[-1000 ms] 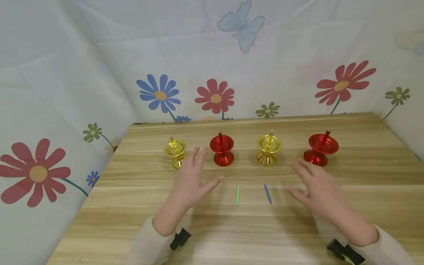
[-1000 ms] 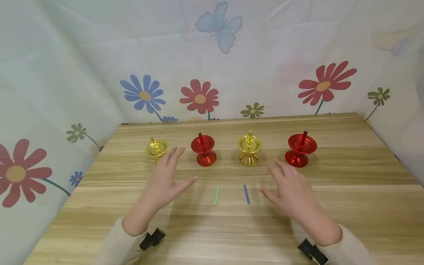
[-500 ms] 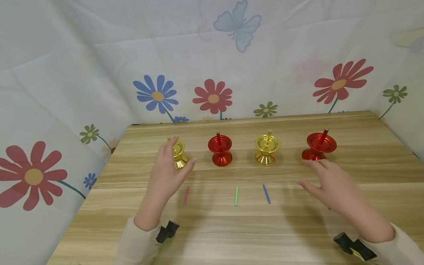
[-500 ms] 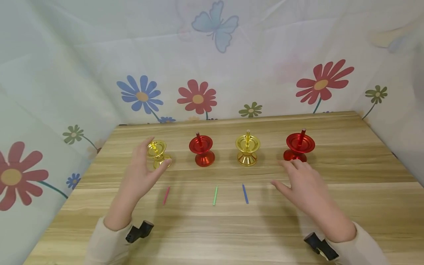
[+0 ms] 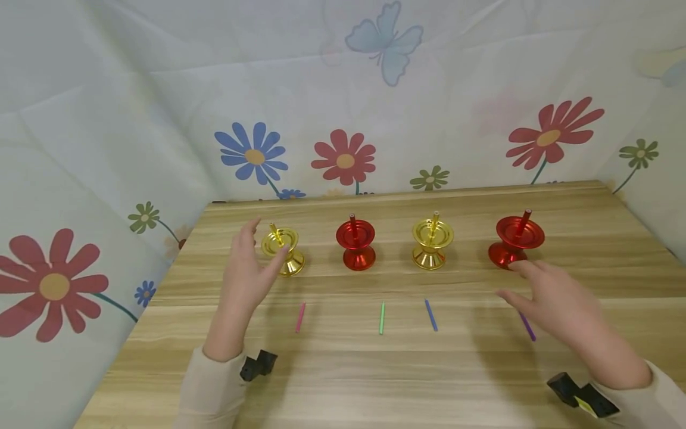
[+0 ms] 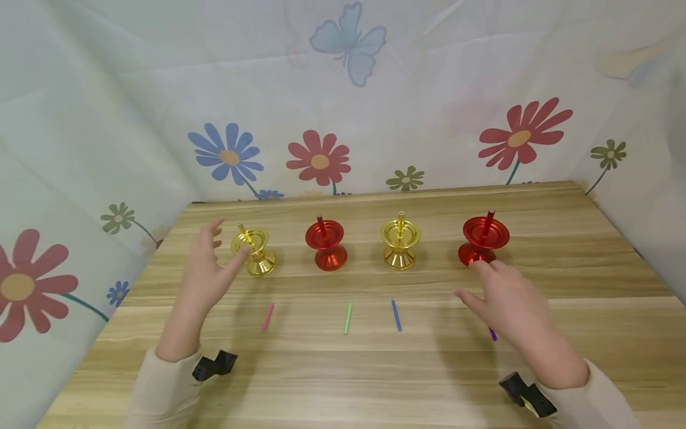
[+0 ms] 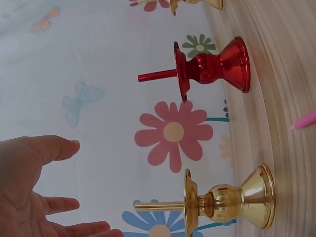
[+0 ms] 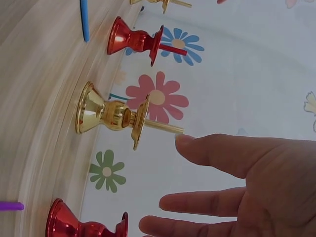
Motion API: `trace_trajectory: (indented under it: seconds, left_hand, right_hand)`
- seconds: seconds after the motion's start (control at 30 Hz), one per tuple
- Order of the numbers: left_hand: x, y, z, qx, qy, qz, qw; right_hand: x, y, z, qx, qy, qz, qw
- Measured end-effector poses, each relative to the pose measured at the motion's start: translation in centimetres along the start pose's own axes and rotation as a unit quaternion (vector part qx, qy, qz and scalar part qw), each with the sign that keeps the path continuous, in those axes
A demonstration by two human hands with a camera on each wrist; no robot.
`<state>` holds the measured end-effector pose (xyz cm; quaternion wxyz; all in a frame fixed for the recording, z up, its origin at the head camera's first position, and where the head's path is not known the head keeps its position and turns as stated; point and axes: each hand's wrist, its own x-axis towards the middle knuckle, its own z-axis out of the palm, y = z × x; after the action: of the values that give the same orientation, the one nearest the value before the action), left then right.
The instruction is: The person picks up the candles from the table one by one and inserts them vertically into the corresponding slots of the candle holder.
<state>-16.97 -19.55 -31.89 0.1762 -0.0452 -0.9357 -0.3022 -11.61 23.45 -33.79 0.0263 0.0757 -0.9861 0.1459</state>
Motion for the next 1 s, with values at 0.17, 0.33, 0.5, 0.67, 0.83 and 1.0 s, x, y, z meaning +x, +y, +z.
trace_trajectory:
  seconds: [0.17,0.33,0.5,0.67,0.83,1.0]
  left_hand:
    - [0.5,-0.9,-0.1,-0.017,-0.009,-0.042,0.9989]
    - [0.8,-1.9,0.0,-0.044,-0.012,-0.079,0.9958]
    - [1.1,-2.9,0.5,-0.062,-0.005,-0.111,0.9919]
    - [1.5,-3.9,1.1,-0.086,0.003,-0.134,0.9873]
    - [1.9,-4.7,1.6,-0.124,-0.003,-0.144,0.9818]
    - [2.2,-5.3,2.1,-0.156,0.001,-0.163,0.9743]
  right_hand:
    - [0.1,0.7,-0.2,0.004,-0.015,0.004,1.0]
    - [0.4,1.3,-0.2,0.01,-0.037,0.017,0.999]
    - [0.6,1.8,0.0,0.01,-0.056,0.03,0.998]
    - [0.8,2.3,0.4,0.004,-0.07,0.034,0.997]
    - [1.0,2.8,1.0,-0.005,-0.084,0.034,0.996]
    - [1.3,3.2,1.3,-0.015,-0.108,0.041,0.993]
